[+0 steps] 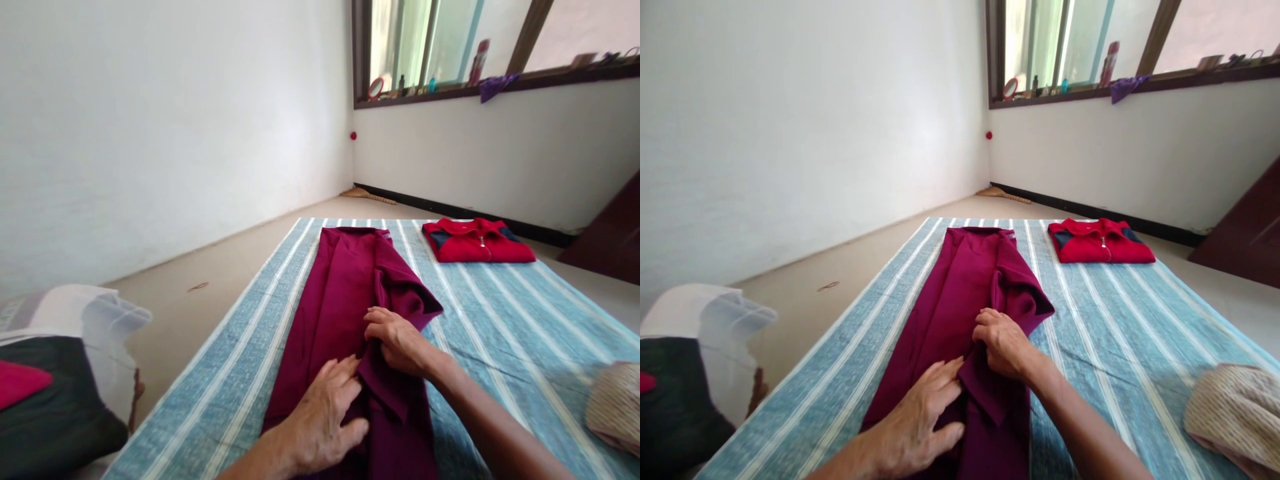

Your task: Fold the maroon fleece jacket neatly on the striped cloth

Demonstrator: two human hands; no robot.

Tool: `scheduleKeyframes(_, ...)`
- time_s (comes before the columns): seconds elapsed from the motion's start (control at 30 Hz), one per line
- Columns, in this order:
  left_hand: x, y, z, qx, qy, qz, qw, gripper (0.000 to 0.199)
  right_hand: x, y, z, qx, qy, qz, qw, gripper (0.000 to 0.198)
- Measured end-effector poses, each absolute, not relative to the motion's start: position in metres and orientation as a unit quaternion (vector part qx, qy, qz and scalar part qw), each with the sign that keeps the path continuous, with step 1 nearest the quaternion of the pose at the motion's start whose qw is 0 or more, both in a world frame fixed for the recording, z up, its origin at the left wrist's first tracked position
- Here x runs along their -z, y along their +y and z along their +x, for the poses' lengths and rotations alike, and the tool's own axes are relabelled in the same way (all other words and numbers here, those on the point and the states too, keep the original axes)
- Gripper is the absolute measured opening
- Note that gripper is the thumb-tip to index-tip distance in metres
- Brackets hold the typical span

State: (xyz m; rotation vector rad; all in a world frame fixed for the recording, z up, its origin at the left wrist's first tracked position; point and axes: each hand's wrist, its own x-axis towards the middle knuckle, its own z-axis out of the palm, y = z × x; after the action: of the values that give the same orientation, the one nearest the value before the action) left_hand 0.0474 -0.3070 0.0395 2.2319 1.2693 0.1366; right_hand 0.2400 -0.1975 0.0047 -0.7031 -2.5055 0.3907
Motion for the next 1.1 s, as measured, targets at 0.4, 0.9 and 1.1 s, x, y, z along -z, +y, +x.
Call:
scheduleKeyframes(0.4,-0.048,-0.309,0.052,-0.062,0.445,0.849,0.277,0.069,-0.042,-0.201,0.233,-0.187,-0.890,-0.290,0.298,0.030)
scheduleKeyframes(0.9,-0.068,-0.286,0.016,-0.338,0.464,0.603,0.554,0.075,-0.076,-0.195,0.179,-0.099,-0.935,-0.234,0.246,0.020)
scheduleKeyframes(1.1,-0.064,-0.281,0.035,-0.430,0.485,0.439,0.621,0.049,-0.074,-0.195,0.166,-0.062,-0.928,-0.257,0.263,0.017)
